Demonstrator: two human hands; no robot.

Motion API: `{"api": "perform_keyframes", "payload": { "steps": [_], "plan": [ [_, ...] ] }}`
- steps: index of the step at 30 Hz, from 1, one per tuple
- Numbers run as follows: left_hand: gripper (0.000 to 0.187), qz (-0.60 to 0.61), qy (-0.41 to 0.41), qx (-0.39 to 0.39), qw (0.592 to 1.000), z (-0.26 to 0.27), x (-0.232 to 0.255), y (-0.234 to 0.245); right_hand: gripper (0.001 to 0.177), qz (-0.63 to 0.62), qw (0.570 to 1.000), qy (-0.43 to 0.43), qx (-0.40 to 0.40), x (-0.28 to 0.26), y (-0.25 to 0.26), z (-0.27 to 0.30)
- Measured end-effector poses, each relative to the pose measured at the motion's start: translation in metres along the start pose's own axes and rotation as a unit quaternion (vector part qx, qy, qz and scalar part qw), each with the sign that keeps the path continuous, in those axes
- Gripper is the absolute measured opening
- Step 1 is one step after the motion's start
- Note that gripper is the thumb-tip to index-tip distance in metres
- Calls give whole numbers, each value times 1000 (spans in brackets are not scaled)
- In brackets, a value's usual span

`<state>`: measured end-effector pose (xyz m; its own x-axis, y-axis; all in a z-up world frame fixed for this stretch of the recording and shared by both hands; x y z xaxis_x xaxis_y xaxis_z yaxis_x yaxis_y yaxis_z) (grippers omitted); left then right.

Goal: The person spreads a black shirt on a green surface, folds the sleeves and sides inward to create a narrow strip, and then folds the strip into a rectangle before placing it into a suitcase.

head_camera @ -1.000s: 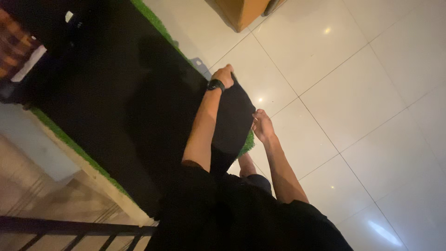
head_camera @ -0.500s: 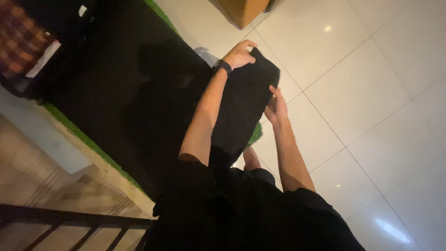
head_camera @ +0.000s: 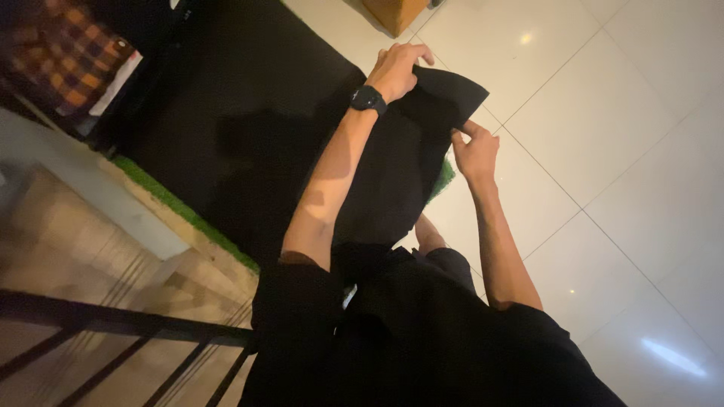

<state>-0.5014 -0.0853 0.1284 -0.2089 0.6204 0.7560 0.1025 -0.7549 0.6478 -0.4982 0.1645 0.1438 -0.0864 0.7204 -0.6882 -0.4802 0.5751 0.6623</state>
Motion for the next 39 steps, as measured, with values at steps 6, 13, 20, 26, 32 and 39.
{"api": "perform_keyframes", "payload": {
  "steps": [6,13,20,26,32,39],
  "plan": [
    [30,-106,-76,32,991,79,-1,21,20,122,973,196,28,-6,-33,67],
    [15,-239,-114,8,964,169,-67,13,18,267,898,349,-30,31,-96,103],
    [28,-263,54,-96,958,204,-121,-21,19,193,940,275,-68,42,-98,105],
    [44,-181,138,83,970,151,-127,-50,29,-195,969,-148,12,74,-111,74],
    [44,-85,254,105,958,84,-135,-74,32,-327,913,-236,60,93,-120,43],
    [26,-25,316,126,940,53,-147,-76,29,-432,857,-273,60,110,-119,28]
  ]
}}
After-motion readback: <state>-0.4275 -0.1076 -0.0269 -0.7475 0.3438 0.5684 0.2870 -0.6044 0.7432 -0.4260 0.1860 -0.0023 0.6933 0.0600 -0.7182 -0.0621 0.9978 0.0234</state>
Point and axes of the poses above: each hand's wrist, its own z-axis away from the middle knuckle, its own y-axis out of the back of the hand, x = y × z, the point moved 2 cm from there along -z, towards the middle knuckle, and after that the axes turned 1 degree about -x, right-handed, at the moved point
